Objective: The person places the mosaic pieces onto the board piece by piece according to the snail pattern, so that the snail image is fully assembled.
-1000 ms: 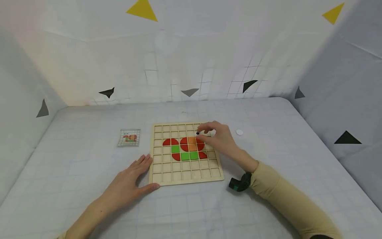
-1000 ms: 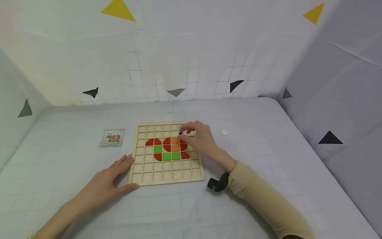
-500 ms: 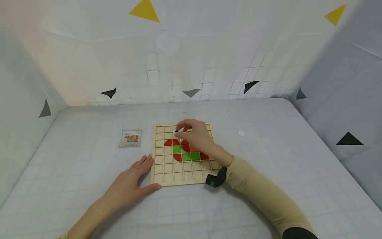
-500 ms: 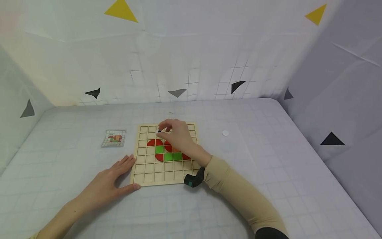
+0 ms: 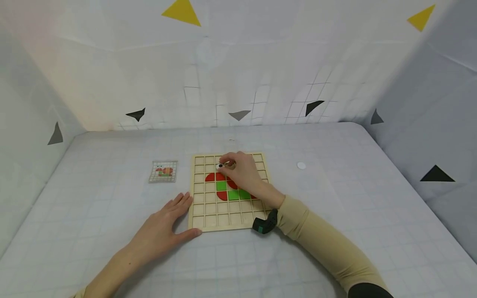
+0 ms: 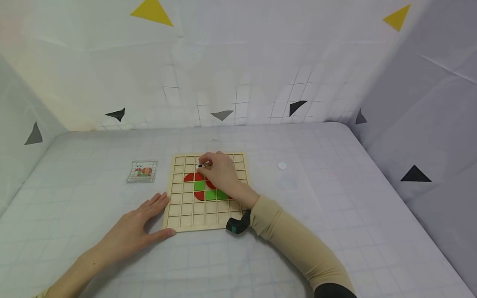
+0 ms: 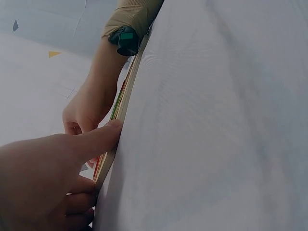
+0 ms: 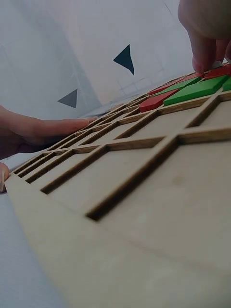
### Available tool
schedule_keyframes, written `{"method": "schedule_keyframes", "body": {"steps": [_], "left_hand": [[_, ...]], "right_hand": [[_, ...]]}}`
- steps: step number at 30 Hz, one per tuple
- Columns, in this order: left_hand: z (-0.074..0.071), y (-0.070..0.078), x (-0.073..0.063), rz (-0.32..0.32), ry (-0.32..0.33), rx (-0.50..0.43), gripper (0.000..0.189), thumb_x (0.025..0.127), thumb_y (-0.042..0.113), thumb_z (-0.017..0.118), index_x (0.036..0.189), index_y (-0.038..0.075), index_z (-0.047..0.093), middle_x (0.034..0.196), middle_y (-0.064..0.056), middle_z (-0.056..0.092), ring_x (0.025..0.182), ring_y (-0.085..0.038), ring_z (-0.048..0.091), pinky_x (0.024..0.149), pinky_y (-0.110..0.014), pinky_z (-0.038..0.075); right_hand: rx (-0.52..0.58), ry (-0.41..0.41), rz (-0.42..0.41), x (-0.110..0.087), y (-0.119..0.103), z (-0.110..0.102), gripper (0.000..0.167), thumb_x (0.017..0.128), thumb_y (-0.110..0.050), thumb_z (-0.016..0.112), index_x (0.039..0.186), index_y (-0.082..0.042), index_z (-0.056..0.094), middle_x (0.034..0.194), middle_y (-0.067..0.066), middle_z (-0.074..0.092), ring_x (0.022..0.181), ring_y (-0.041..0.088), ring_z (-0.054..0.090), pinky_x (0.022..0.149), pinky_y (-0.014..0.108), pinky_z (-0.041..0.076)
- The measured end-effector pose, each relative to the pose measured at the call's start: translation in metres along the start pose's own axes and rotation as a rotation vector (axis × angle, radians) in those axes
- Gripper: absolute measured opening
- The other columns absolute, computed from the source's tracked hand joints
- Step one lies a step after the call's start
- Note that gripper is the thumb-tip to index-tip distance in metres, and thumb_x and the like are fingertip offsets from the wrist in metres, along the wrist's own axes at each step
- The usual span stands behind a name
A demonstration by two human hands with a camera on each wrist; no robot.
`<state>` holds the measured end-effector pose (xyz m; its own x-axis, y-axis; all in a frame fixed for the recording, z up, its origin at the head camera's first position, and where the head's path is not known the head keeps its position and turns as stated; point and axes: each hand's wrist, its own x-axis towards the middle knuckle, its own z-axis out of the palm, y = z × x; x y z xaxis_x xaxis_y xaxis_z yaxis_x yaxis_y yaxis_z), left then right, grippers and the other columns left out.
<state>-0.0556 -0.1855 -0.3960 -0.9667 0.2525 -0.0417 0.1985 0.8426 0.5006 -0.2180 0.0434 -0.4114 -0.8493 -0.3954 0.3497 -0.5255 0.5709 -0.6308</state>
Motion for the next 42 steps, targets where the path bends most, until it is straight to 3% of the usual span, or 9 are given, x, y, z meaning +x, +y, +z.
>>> {"method": "schedule_keyframes", "body": {"steps": [14, 29, 32, 36, 39, 42], "left_hand": [[0.000, 0.001, 0.001, -0.019, -0.017, 0.003, 0.090, 0.081, 0.059, 0.074, 0.153, 0.015, 0.042, 0.160, -0.003, 0.036, 0.148, -0.033, 0.032, 0.108, -0.064, 0.038], [0.000, 0.001, 0.000, -0.024, -0.026, 0.005, 0.090, 0.082, 0.060, 0.073, 0.153, 0.014, 0.042, 0.161, -0.004, 0.036, 0.149, -0.034, 0.031, 0.109, -0.064, 0.036], [0.001, 0.001, 0.000, -0.024, -0.026, 0.002, 0.090, 0.082, 0.059, 0.074, 0.153, 0.014, 0.042, 0.160, -0.004, 0.036, 0.148, -0.035, 0.032, 0.109, -0.064, 0.036], [0.003, 0.002, 0.001, -0.018, -0.027, -0.005, 0.090, 0.082, 0.058, 0.074, 0.153, 0.013, 0.042, 0.160, -0.004, 0.036, 0.148, -0.036, 0.032, 0.109, -0.065, 0.036], [0.003, 0.002, 0.001, -0.015, -0.013, -0.002, 0.089, 0.082, 0.057, 0.075, 0.152, 0.013, 0.043, 0.160, -0.004, 0.037, 0.148, -0.035, 0.032, 0.109, -0.064, 0.036], [0.001, 0.001, 0.000, -0.017, -0.005, 0.000, 0.089, 0.081, 0.056, 0.076, 0.152, 0.013, 0.043, 0.160, -0.004, 0.038, 0.148, -0.035, 0.033, 0.109, -0.064, 0.036]], "right_hand": [[0.021, 0.022, -0.049, -0.002, 0.004, 0.003, 0.019, 0.086, -0.017, 0.080, 0.102, -0.008, 0.076, 0.092, 0.005, 0.073, 0.082, 0.018, 0.069, 0.071, 0.029, 0.055], [0.027, -0.005, -0.027, -0.003, -0.003, -0.003, 0.019, 0.088, -0.016, 0.078, 0.105, -0.008, 0.076, 0.089, 0.007, 0.070, 0.080, 0.020, 0.067, 0.069, 0.029, 0.053], [0.047, -0.016, -0.003, 0.000, -0.006, -0.017, 0.022, 0.089, -0.020, 0.077, 0.108, -0.008, 0.076, 0.095, 0.007, 0.072, 0.086, 0.021, 0.066, 0.071, 0.031, 0.052], [0.081, 0.002, 0.024, -0.001, -0.006, -0.051, 0.022, 0.090, -0.020, 0.076, 0.109, -0.009, 0.076, 0.104, 0.005, 0.074, 0.095, 0.022, 0.064, 0.082, 0.041, 0.053], [0.068, 0.026, 0.010, -0.008, 0.009, -0.072, 0.021, 0.089, -0.019, 0.076, 0.108, -0.008, 0.075, 0.104, 0.007, 0.075, 0.096, 0.024, 0.065, 0.087, 0.049, 0.051], [0.016, 0.073, -0.004, -0.022, 0.034, -0.086, 0.022, 0.088, -0.017, 0.078, 0.108, -0.008, 0.075, 0.100, 0.009, 0.075, 0.095, 0.026, 0.064, 0.085, 0.050, 0.050]]}}
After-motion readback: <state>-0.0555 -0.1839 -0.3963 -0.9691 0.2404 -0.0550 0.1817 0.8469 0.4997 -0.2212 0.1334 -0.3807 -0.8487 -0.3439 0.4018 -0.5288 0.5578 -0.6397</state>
